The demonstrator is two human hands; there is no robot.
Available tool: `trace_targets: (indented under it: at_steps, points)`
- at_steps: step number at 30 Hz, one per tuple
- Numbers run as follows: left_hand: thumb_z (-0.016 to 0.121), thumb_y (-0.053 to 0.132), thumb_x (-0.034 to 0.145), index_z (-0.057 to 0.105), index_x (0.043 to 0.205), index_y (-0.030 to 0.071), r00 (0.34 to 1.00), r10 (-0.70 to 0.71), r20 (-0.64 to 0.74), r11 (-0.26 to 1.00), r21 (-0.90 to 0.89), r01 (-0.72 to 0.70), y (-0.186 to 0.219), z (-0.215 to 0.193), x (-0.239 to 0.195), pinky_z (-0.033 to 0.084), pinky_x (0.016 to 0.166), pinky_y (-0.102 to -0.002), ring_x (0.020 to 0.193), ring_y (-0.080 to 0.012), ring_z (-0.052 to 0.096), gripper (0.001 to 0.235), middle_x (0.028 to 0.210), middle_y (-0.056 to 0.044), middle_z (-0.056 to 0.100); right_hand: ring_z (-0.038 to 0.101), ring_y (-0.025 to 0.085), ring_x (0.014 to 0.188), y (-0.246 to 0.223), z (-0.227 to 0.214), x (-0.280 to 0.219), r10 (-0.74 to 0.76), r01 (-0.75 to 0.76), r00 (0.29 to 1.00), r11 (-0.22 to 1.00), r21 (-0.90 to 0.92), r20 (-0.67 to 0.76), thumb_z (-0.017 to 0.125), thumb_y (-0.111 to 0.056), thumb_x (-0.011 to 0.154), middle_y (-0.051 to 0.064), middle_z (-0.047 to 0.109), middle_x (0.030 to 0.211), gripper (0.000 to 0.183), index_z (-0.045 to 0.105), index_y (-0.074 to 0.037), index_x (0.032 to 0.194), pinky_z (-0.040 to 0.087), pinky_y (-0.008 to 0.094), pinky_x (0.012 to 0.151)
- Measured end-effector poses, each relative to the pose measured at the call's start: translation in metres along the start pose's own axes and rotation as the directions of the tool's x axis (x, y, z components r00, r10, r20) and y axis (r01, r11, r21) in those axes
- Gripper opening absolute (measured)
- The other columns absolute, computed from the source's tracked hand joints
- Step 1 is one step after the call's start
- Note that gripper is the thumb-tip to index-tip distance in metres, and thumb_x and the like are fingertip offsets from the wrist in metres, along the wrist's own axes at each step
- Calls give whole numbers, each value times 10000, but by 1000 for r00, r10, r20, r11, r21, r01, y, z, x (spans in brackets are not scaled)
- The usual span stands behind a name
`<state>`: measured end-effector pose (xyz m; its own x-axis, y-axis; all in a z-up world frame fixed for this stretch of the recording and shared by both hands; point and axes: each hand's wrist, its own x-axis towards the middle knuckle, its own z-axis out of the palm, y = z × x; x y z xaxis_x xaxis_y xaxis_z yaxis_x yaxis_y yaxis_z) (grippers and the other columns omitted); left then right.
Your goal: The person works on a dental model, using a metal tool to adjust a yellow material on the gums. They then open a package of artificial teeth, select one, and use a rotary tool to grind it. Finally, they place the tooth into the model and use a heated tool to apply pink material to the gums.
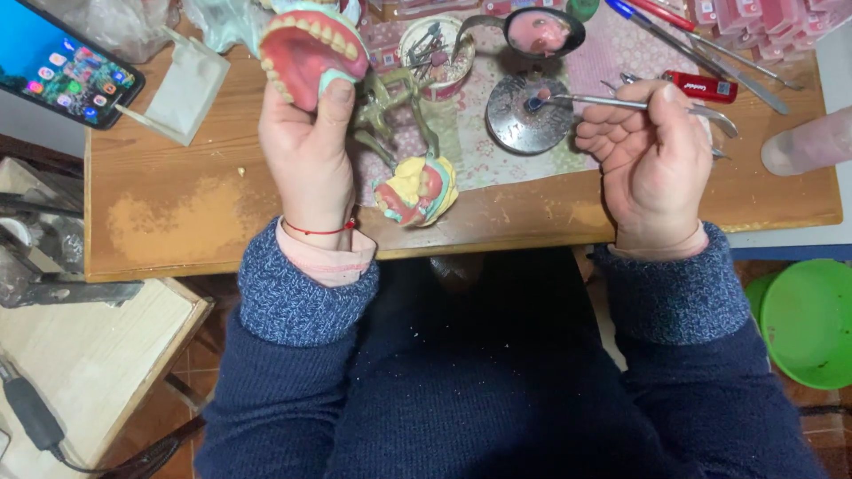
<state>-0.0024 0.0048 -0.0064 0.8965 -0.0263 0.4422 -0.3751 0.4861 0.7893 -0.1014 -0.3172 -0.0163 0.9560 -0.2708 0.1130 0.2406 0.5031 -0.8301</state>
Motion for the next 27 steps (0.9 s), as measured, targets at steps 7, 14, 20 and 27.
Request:
trace_targets:
  at_steps: [7, 14, 20, 27]
  points:
    - [730, 42, 1101, 585, 1327, -5, 997, 41, -67, 996, -77, -46, -4, -4, -2, 494, 1083, -295, 1125, -138, 643, 272, 1228, -53, 692, 689, 309, 865, 4, 12, -13, -4, 4, 1000, 1000, 10, -2, 384, -211, 1211, 264, 705, 1025, 314, 561, 43, 1156, 576, 398, 845]
    - [707, 42, 1131, 606, 1230, -2, 998, 66, 8, 996, -53, -66, -3, -3, 0, 519, 1017, -288, 1046, -144, 673, 148, 1142, -71, 723, 701, 307, 824, 22, 50, -45, -144, 155, 966, 987, -38, 214, 467, -286, 1250, 227, 676, 923, 368, 548, 34, 1088, 595, 420, 844]
    - [708, 25, 1091, 594, 1219, 32, 997, 59, -40, 996, -57, -62, -7, -3, 3, 539, 975, -271, 1014, -114, 665, 172, 1106, -48, 707, 710, 324, 945, 30, 60, -56, -76, 95, 950, 994, -49, 303, 496, -284, 1224, 268, 692, 1026, 379, 575, 75, 1126, 574, 418, 923]
    - [766, -3, 1088, 538, 1017, 39, 996, 66, -61, 996, -52, -69, -23, -11, 6, 464, 833, -224, 857, -54, 517, 242, 929, 37, 546, 692, 314, 965, 27, 74, -59, -140, 221, 909, 961, -167, 393, 588, -302, 1173, 252, 698, 1043, 368, 602, 58, 1099, 544, 398, 893]
